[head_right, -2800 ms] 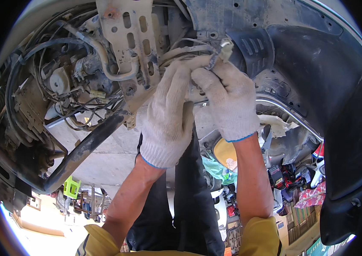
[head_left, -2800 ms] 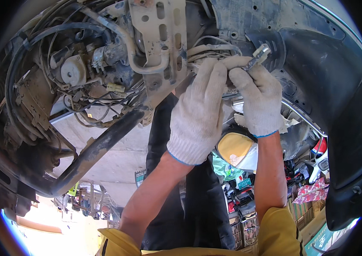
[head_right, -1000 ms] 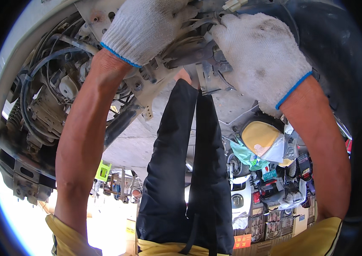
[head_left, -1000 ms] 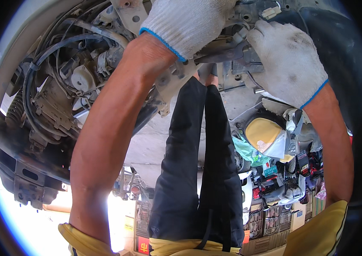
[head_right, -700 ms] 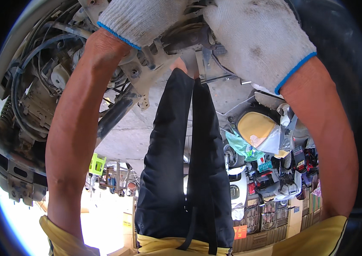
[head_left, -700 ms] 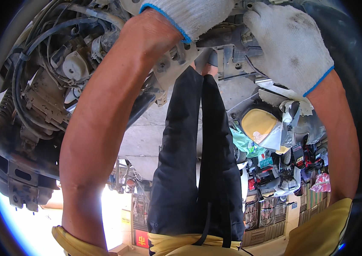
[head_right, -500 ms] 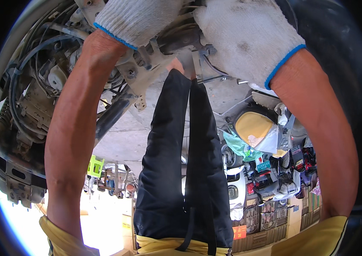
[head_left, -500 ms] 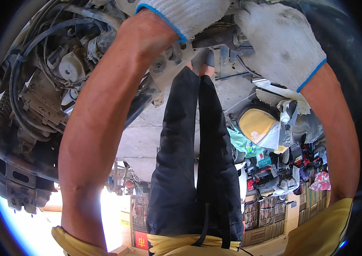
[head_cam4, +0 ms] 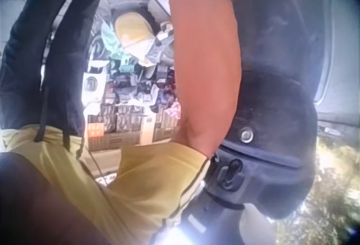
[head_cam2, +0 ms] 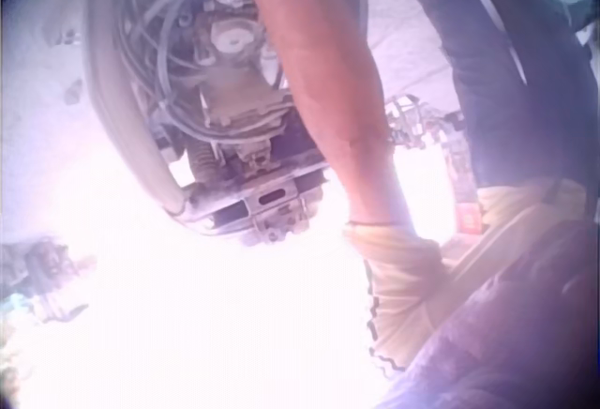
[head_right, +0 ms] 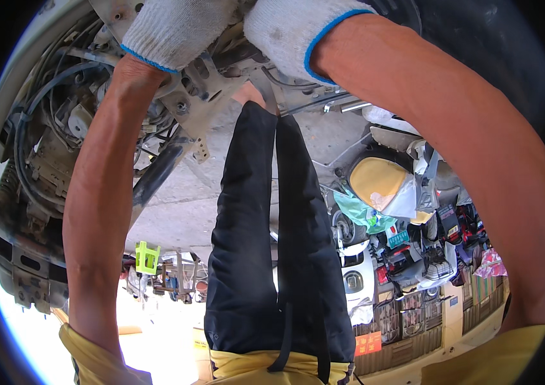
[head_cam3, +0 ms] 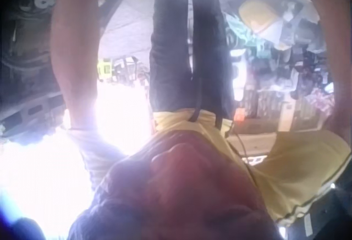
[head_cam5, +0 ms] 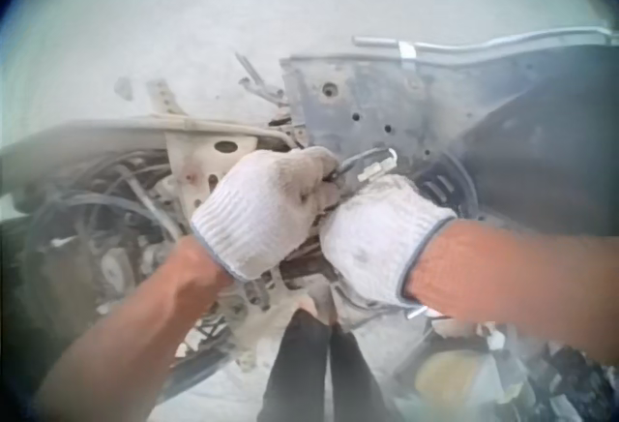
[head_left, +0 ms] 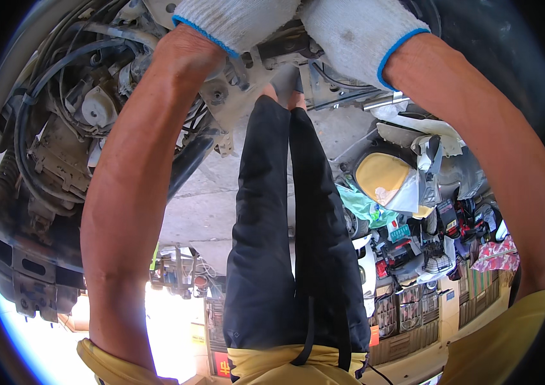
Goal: The person removes a motorcycle engine assembly from the frame, sets it on the ground, then uses a cordless impact wrench to remove bolts from the rear wheel area. The person handles the engine, bolts, and tools while working in an outdoor repair area.
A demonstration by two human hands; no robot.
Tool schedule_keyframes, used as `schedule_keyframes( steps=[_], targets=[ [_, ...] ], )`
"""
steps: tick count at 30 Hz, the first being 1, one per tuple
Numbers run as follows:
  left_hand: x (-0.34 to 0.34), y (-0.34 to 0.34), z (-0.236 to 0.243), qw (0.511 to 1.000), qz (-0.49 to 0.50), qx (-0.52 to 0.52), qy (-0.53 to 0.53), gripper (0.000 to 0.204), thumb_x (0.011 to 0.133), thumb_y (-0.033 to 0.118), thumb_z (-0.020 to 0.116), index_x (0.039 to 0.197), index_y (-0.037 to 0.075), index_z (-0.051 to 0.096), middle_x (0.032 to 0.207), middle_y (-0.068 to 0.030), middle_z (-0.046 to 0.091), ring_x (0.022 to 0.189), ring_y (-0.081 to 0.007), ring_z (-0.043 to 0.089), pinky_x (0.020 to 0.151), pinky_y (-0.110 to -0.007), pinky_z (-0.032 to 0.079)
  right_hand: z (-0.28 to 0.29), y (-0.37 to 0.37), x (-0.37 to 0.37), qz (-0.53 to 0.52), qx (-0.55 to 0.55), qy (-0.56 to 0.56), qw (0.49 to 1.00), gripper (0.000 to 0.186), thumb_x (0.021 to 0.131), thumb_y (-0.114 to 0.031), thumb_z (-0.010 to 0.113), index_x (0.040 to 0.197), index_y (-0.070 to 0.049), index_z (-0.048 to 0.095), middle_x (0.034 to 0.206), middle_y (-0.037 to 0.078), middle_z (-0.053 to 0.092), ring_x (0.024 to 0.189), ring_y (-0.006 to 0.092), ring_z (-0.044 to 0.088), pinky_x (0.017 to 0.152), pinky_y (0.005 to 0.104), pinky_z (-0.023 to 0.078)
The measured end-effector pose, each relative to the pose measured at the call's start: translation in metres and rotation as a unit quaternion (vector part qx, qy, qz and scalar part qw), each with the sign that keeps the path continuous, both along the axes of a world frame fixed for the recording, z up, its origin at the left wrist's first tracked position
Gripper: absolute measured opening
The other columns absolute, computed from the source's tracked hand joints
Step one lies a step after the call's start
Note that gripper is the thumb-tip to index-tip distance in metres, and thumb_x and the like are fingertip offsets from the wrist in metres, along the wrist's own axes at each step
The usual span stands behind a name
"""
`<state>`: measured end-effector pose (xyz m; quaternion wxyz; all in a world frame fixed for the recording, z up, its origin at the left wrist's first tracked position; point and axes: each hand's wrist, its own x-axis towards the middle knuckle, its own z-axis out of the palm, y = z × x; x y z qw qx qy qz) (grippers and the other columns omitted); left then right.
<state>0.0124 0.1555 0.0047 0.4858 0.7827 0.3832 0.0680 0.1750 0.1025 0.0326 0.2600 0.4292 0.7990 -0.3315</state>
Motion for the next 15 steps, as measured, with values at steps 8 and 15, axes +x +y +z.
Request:
schedule_keyframes(
  steps=[8,15],
  targets=[
    [0.001,-0.002,0.006,0.999,0.034,-0.041,-0.012,0.019,0.096,0.006,0.070,0.112,-0.003,0.073,0.091,-0.0249,0.073,0.081,-0.0337,0.074,0.075,-0.042,0.057,0.010,0.009,-0.003,0.058,-0.010,-0.005,0.998,0.024,0.084,-0.025,0.067,0.089,-0.010,0.084,0.090,0.016,0.080,0.086,0.0366,0.077,0.077,0.0507,0.059],
    [0.002,0.000,0.007,0.997,0.037,-0.065,-0.027,0.019,0.096,0.007,0.070,0.112,-0.002,0.073,0.094,-0.0246,0.074,0.085,-0.0340,0.074,0.078,-0.041,0.057,-0.002,0.007,-0.003,0.103,-0.012,0.008,0.995,0.023,0.086,-0.022,0.066,0.089,-0.008,0.084,0.090,0.017,0.080,0.086,0.0362,0.078,0.075,0.0499,0.061]
  ],
)
